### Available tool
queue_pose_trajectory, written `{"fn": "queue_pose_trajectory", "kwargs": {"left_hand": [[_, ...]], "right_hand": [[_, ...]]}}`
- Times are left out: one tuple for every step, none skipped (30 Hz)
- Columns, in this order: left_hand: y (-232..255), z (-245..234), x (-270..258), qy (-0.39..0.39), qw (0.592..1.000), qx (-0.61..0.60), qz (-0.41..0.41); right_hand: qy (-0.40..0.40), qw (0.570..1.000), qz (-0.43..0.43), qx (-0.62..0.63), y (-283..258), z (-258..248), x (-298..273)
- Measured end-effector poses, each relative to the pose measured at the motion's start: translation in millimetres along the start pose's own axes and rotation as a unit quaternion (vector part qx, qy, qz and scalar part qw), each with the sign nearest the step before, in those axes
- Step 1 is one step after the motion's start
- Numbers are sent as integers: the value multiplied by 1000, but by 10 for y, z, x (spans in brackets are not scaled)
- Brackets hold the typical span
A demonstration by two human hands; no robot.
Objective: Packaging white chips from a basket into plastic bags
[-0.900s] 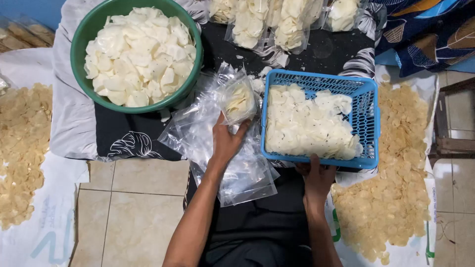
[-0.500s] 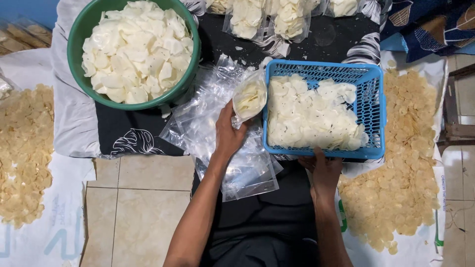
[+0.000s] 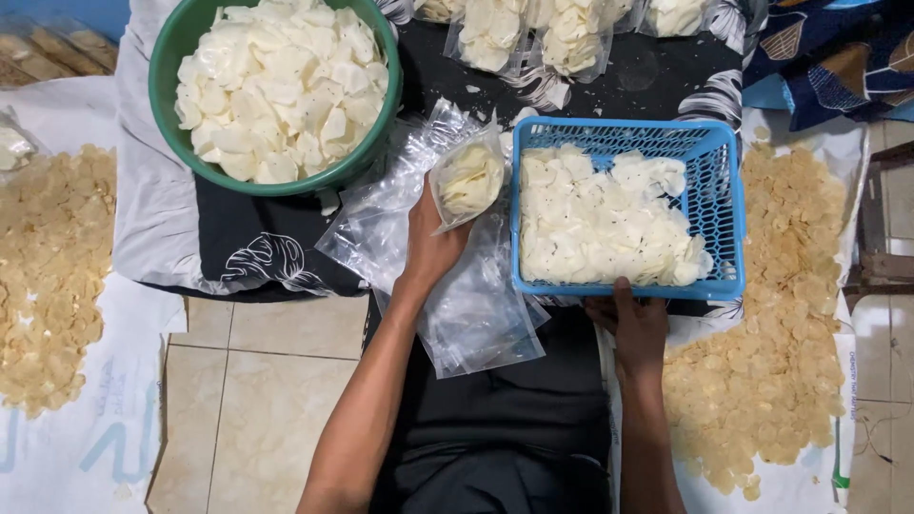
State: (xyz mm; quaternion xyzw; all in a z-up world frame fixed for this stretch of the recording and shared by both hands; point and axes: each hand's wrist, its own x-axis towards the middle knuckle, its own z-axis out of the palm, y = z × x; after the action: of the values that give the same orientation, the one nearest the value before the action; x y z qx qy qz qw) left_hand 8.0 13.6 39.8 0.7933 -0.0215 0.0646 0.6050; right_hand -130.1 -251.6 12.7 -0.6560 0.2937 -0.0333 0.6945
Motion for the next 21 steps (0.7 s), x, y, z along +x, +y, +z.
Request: {"fn": "queue_pose_trajectory", "kwargs": {"left_hand": [[22, -44, -6, 3, 1000, 1, 0], [43, -90, -2, 6, 1000, 2, 24], [68, -129, 5, 9, 999, 3, 48], [2, -135, 16, 7, 999, 5, 50], [-68, -135, 31, 12, 998, 14, 65], [-151, -103, 12, 15, 997, 21, 77], [-170, -109, -53, 10, 997, 20, 76], [-172, -89, -47, 6, 997, 25, 79], [-173, -68, -35, 2, 996, 30, 82], [-164, -62, -34, -3, 996, 25, 83], [-160, -58, -32, -8, 996, 27, 82], [-161, -56, -8, -9, 996, 29, 83], [-221, -29, -28, -10, 996, 25, 85], [-281, -32, -27, -7, 997, 21, 74], [-343, -41, -24, -4, 998, 17, 62], [-292, -53, -6, 1, 998, 16, 63], [-247, -69, 10, -13, 996, 37, 84], [-212, -104, -16, -25, 993, 58, 101], [-231, -89, -18, -18, 993, 59, 98], [-244, -83, -18, -14, 992, 70, 107], [-253, -75, -22, -10, 990, 80, 115]], "right_hand": [[-3, 1000, 0, 0, 57, -42, 33], [-5, 1000, 6, 2, 117, -76, 78], [-6, 1000, 12, 4, 173, -113, 129], [-5, 1000, 12, 7, 111, -65, 108], [1, 1000, 8, 15, 50, -22, 95], [11, 1000, 7, 20, 1, -20, 56], [16, 1000, 9, 20, -54, 17, -41], [34, 998, 45, -14, -150, 63, -84], [53, 994, 82, -47, -248, 111, -122], [60, 994, 82, -47, -109, 23, -97], [42, 998, 41, -22, 34, -62, -72], [22, 1000, -3, 2, 167, -137, -12], [26, 1000, -6, 1, 172, -195, -45], [27, 998, 21, -53, 174, -216, -55], [28, 993, 49, -107, 178, -231, -68], [25, 993, 46, -109, -137, -175, -155], [-18, 973, 96, -212, -443, -114, -247], [-61, 936, 147, -313, -736, -54, -365], [-67, 935, 145, -317, -906, 34, -417], [-58, 936, 101, -332, -1077, 126, -474], [-48, 936, 56, -344, -1247, 214, -536]]}}
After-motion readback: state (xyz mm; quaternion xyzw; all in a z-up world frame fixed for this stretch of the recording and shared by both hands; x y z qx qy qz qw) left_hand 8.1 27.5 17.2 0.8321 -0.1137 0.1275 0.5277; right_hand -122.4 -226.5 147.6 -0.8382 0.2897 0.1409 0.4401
